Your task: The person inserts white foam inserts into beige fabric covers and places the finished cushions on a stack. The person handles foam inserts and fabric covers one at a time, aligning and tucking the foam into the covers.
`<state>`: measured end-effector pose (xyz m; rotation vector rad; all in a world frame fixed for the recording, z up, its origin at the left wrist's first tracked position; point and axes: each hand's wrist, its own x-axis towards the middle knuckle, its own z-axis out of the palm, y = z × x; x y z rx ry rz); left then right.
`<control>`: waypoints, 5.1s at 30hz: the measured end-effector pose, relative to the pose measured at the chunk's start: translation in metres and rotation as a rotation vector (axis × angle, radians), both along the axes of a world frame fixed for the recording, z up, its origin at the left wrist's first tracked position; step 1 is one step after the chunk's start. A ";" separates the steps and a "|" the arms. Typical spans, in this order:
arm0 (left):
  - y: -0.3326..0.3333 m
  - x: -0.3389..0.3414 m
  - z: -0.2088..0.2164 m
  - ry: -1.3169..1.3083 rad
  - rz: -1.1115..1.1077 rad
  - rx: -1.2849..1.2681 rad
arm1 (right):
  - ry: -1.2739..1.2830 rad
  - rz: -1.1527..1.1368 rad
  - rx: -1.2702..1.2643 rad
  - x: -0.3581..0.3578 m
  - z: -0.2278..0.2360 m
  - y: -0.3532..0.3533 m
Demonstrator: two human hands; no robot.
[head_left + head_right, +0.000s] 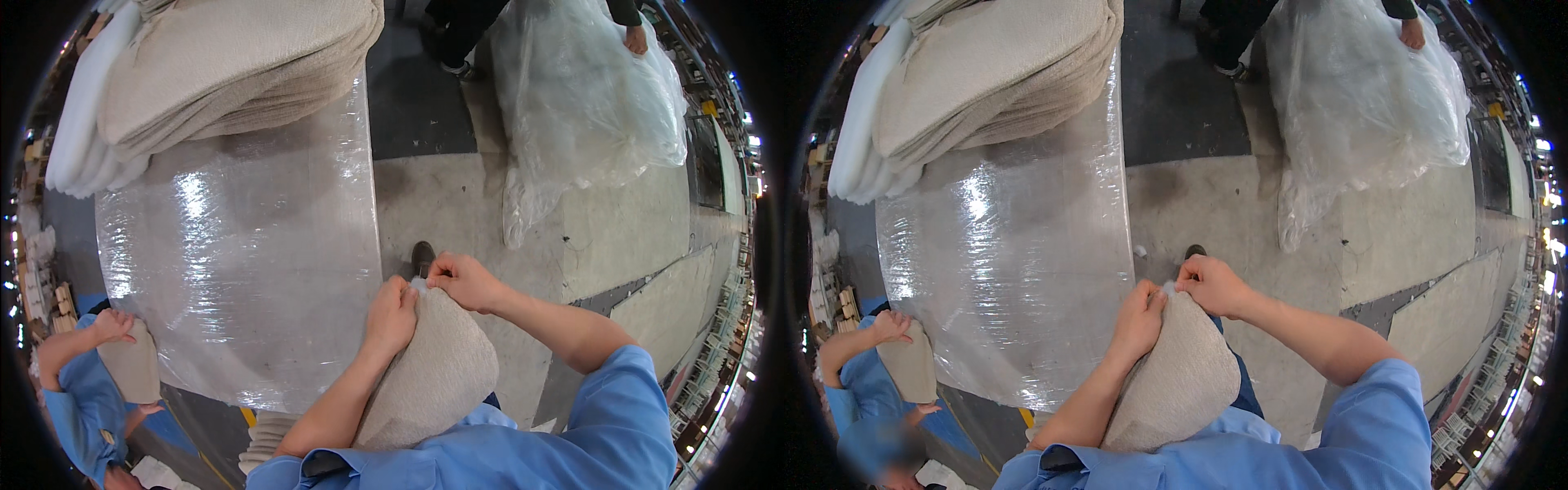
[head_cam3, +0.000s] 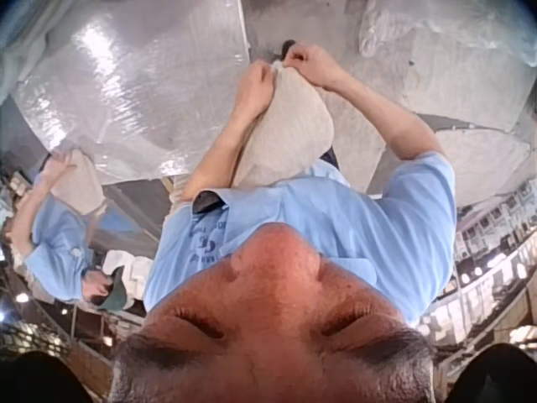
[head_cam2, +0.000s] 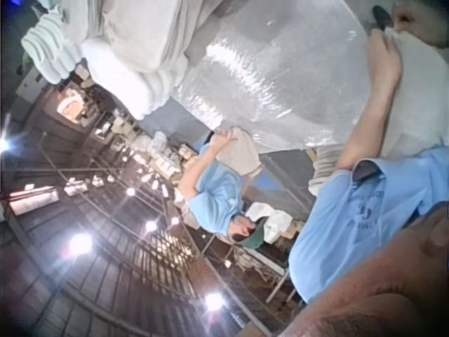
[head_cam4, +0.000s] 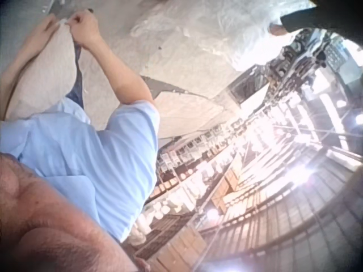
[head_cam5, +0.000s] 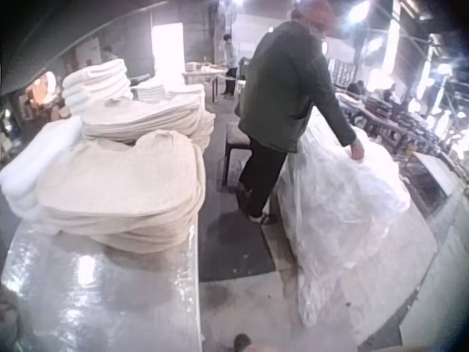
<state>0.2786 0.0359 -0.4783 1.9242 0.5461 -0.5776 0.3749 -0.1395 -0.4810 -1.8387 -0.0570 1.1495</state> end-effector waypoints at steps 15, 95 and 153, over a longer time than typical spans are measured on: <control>-0.026 -0.030 0.042 -0.713 0.001 0.307 | 0.333 0.300 0.079 0.028 0.048 -0.027; -0.029 -0.036 -0.030 0.244 -0.119 -0.389 | 0.639 -0.541 0.065 -0.072 -0.017 -0.071; 0.060 -0.160 0.022 -0.043 -0.290 0.571 | 0.397 -0.588 0.001 -0.093 -0.017 -0.037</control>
